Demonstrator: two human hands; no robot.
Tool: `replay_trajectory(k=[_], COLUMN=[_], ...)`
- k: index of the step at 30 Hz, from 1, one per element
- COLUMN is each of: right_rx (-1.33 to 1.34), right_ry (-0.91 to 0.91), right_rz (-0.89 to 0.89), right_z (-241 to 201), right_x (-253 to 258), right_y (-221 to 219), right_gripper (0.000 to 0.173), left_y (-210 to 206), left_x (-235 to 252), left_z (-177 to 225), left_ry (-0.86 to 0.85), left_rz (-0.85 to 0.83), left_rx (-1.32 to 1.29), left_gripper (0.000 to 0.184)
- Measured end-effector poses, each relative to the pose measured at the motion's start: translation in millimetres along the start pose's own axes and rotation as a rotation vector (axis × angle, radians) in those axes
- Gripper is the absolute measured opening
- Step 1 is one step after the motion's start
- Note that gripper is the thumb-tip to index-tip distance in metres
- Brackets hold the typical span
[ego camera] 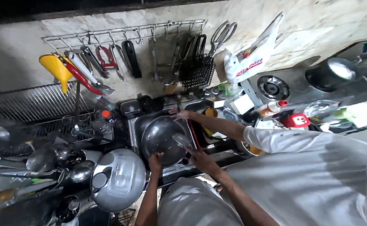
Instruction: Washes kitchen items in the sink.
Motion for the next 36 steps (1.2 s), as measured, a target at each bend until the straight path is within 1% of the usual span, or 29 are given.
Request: replay_trajectory(k=[2, 4, 9, 11, 13, 17, 23, 26, 30, 33, 34, 36], right_rx=[0.005, 0.038, 0.160, 0.182, 0.219, 0.342, 0.389, 0.345, 0.264, 0.179, 0.172, 0.162], right_ry=[-0.005, -0.017, -0.091, -0.118, -0.149, -0.128, -0.108, -0.080, -0.071, -0.048, -0.050, -0.048], right_rz=[0.068, 0.137, 0.294, 0.347, 0.392, 0.490, 0.413, 0.421, 0.355, 0.302, 0.282, 0.271], right_z=[13, 24, 55, 67, 77, 98, 99, 98, 98, 99, 99, 98], right_x=[-17, -35, -60, -63, -59, -36, 15, 54, 109, 141, 150, 161], right_y=[-5, -8, -18, -21, -23, -27, -19, -7, 20, 38, 41, 43], right_gripper=[0.059, 0.057, 0.054, 0.053, 0.053, 0.050, 0.055, 0.055, 0.054, 0.051, 0.051, 0.053], left_y=[-8, -17, -32, -34, -38, -43, -41, -37, -38, -41, -41, -42], left_x=[11, 23, 41, 43, 45, 45, 33, 25, 25, 32, 36, 45], left_z=[-4, -5, 1, 5, 3, -2, -4, -1, 3, 17, 24, 39], left_ry=[0.010, -0.008, -0.032, -0.045, -0.038, 0.002, -0.009, 0.030, 0.081, 0.172, 0.189, 0.193], left_rz=[-0.007, -0.015, -0.053, -0.083, -0.101, -0.111, -0.057, -0.054, -0.051, -0.086, -0.099, -0.123], left_rx=[0.024, -0.010, -0.191, -0.238, -0.291, -0.355, -0.452, -0.460, -0.544, -0.632, -0.658, -0.737], left_gripper=[0.043, 0.044, 0.025, 0.022, 0.022, 0.030, 0.032, 0.036, 0.039, 0.044, 0.044, 0.038])
Point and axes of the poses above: each hand's wrist, its own x-axis towards the middle knuckle, its own y-axis out of the back of the hand, z = x × y, the point moved 5 cm from there along x, towards the middle knuckle, and after that the axes turned 3 degrees about -x, right-handed, at the moved point
